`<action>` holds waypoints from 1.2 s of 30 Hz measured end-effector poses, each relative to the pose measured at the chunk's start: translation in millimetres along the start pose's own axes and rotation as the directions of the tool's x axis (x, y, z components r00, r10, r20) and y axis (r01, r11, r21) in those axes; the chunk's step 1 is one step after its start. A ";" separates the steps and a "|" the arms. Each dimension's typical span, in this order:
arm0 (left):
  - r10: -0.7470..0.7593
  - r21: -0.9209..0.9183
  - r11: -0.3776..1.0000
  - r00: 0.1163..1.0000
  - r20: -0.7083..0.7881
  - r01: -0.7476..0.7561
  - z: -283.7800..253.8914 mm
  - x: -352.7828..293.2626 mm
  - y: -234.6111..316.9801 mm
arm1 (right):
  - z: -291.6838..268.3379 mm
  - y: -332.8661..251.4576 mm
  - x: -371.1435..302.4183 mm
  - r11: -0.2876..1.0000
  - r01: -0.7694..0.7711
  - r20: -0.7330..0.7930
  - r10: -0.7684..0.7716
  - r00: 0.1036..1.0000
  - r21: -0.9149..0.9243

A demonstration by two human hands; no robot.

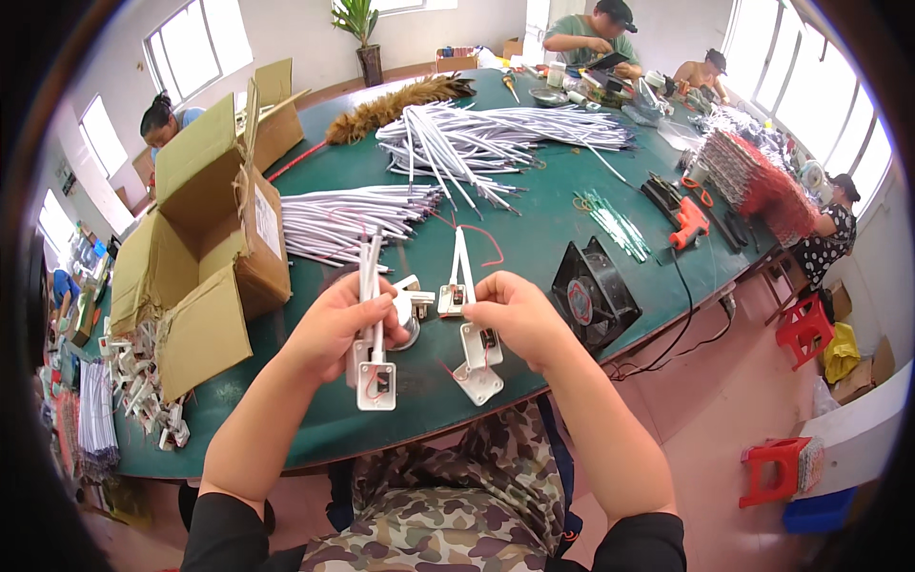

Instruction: The person assembles electrical components by soldering electrical wires to switches with a soldering iron, then attaches the switches to plastic housings using a hot glue gun.

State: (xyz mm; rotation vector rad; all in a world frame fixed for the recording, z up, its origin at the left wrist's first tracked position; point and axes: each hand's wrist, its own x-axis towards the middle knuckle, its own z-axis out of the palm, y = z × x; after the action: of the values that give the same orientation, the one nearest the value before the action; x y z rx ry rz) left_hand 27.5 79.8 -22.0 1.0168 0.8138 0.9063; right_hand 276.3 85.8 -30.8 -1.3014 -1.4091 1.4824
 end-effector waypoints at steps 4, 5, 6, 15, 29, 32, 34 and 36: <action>-0.056 0.256 0.965 0.998 0.014 0.050 28.2 36.0 18.1 | -4.6 3.1 -12.8 0.969 0.068 0.068 -0.087 0.994 0.238; -0.069 0.295 0.954 0.997 0.026 0.058 36.4 45.8 18.9 | -4.9 4.6 -13.4 0.952 0.083 0.080 -0.111 0.991 0.294; -0.080 0.269 0.961 0.995 0.062 0.060 39.3 54.4 16.4 | -4.7 4.9 -13.4 0.947 0.094 0.099 -0.131 0.986 0.308; -0.129 0.070 0.990 0.986 0.106 0.122 55.5 113.5 19.3 | -3.5 43.4 -16.9 0.876 0.151 -0.062 -0.138 0.988 0.459; -0.230 0.660 0.708 0.966 -0.120 0.250 17.5 195.2 -6.5 | -5.2 56.2 -22.3 0.742 0.044 -0.212 0.133 0.968 0.669; -0.016 0.948 0.243 0.978 -0.207 0.205 29.2 196.8 -5.2 | -4.0 61.1 -23.3 0.761 0.105 -0.272 0.096 0.957 0.640; 0.286 1.000 0.002 0.958 -0.022 0.023 37.9 185.6 -2.5 | -2.6 57.9 -27.7 0.764 0.154 -0.311 0.064 0.948 0.626; 0.463 0.983 0.010 0.872 0.157 -0.182 46.9 165.2 0.1 | -0.7 55.5 -30.9 0.769 0.219 -0.345 0.002 0.939 0.600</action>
State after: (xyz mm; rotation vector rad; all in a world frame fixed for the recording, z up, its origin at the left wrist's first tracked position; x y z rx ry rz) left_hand 135.3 213.2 -30.4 2.5118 1.5074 0.7644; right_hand 292.7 47.6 -78.9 -0.9455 -0.6540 1.4013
